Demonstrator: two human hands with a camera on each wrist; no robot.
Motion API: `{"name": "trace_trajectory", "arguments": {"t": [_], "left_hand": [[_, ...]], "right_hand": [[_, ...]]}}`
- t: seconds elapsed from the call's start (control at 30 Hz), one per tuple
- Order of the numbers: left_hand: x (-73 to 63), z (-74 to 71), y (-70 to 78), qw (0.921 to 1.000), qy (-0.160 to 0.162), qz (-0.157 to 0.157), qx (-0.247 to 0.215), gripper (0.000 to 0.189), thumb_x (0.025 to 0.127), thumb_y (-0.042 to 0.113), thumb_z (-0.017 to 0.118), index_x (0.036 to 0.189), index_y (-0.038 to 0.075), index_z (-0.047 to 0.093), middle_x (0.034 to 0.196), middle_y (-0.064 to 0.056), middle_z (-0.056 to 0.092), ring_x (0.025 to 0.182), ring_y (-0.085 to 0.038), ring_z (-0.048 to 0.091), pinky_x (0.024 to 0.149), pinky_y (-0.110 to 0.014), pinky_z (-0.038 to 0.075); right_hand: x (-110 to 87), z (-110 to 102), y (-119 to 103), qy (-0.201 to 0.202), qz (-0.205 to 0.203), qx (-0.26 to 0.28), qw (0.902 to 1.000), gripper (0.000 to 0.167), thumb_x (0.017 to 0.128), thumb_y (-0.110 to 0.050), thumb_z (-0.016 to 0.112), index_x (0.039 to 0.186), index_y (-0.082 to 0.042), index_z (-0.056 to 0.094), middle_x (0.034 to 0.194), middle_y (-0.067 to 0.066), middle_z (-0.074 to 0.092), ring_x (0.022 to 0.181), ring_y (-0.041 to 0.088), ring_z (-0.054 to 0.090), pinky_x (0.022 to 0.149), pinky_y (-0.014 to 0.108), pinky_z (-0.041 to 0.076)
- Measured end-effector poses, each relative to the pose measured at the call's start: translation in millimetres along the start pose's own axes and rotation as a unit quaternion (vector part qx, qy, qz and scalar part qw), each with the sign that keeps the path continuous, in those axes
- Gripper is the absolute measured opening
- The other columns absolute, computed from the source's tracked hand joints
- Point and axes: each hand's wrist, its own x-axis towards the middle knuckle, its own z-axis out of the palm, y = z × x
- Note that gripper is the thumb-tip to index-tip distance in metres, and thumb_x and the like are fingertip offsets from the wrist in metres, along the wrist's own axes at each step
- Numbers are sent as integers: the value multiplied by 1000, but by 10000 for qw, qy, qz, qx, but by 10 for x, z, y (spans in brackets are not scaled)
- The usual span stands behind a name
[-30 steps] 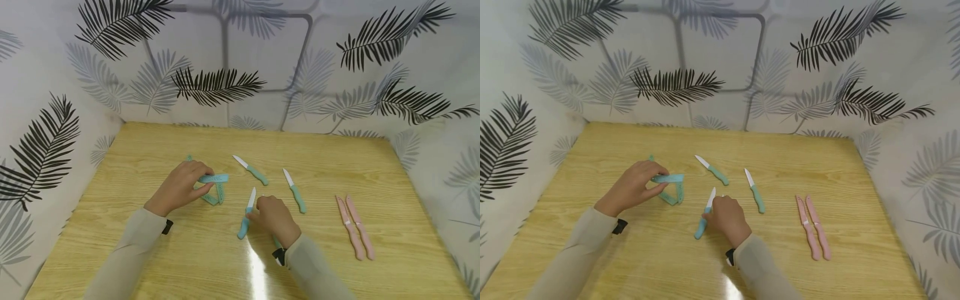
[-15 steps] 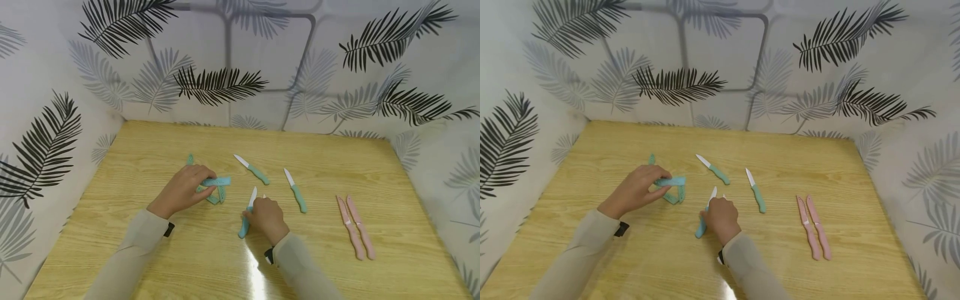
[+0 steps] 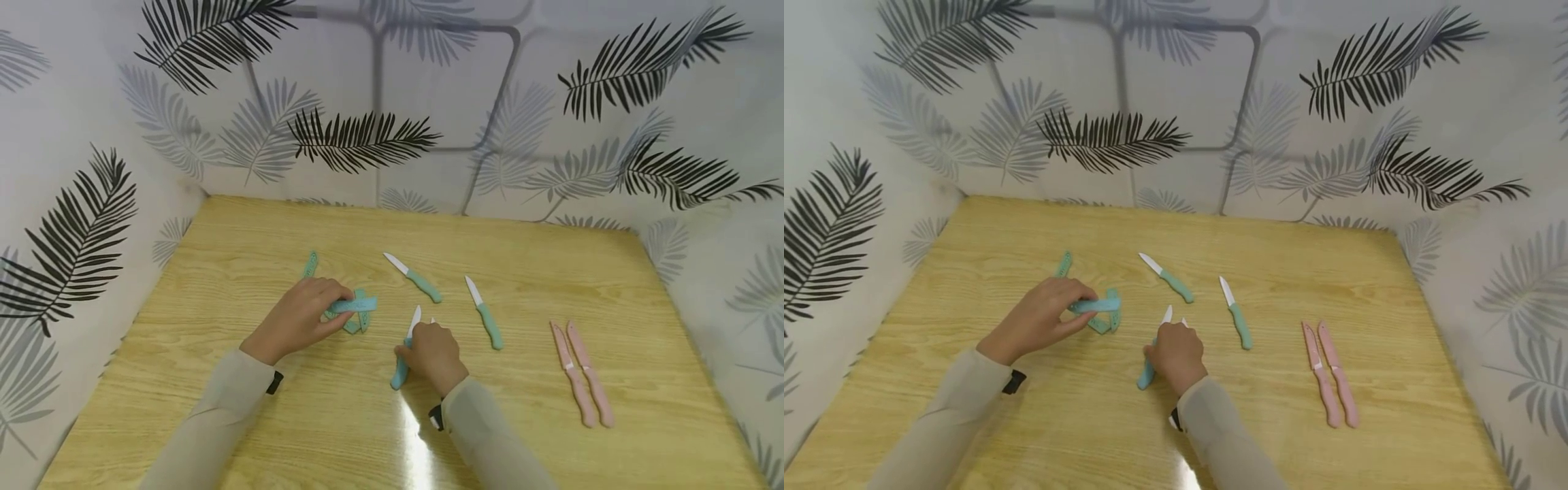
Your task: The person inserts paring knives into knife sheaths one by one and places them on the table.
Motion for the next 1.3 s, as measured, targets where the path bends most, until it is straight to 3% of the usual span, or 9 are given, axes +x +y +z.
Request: {"name": "trace_trajectory", "arguments": {"t": [0.27,0.7,0.93,1.17,1.3], "left_hand": [[-26,42,-18,10000,53,34,-14,18,87,21,72,101,11,66,95,0,68,87,-16,63,82,-36,52],[-92,90,-53,9999,-151,38,-26,22,88,20,72,105,8,65,101,-3,67,94,-20,63,85,-37,52],[-108,107,-91,9997,-225,101,12,24,91,19,67,112,7,66,104,-3,63,92,-19,61,81,-34,52],[-113,118,-105,9997,-199,145,75,23,92,17,65,113,7,66,105,-4,62,91,-18,61,79,-33,52],[-111,123,-106,9997,-127,188,133,22,92,12,65,113,6,65,106,-5,62,94,-20,61,81,-34,52]], "right_hand": [[4,47,37,30,-188,183,9997,21,90,-13,63,74,-2,57,60,3,50,47,14,48,39,20,40],[-5,62,89,287,-659,362,9968,23,88,-12,68,71,-1,57,60,4,53,46,14,54,43,20,48],[-4,57,102,326,-677,422,9963,30,87,-10,65,62,-8,48,55,1,46,41,11,48,38,17,40],[-25,48,93,421,-760,583,9945,41,85,-7,62,56,-14,33,49,-6,29,38,6,30,35,14,25],[-49,31,92,488,-792,648,9936,43,84,-7,61,53,-15,32,48,-6,28,38,6,27,35,15,24]]}}
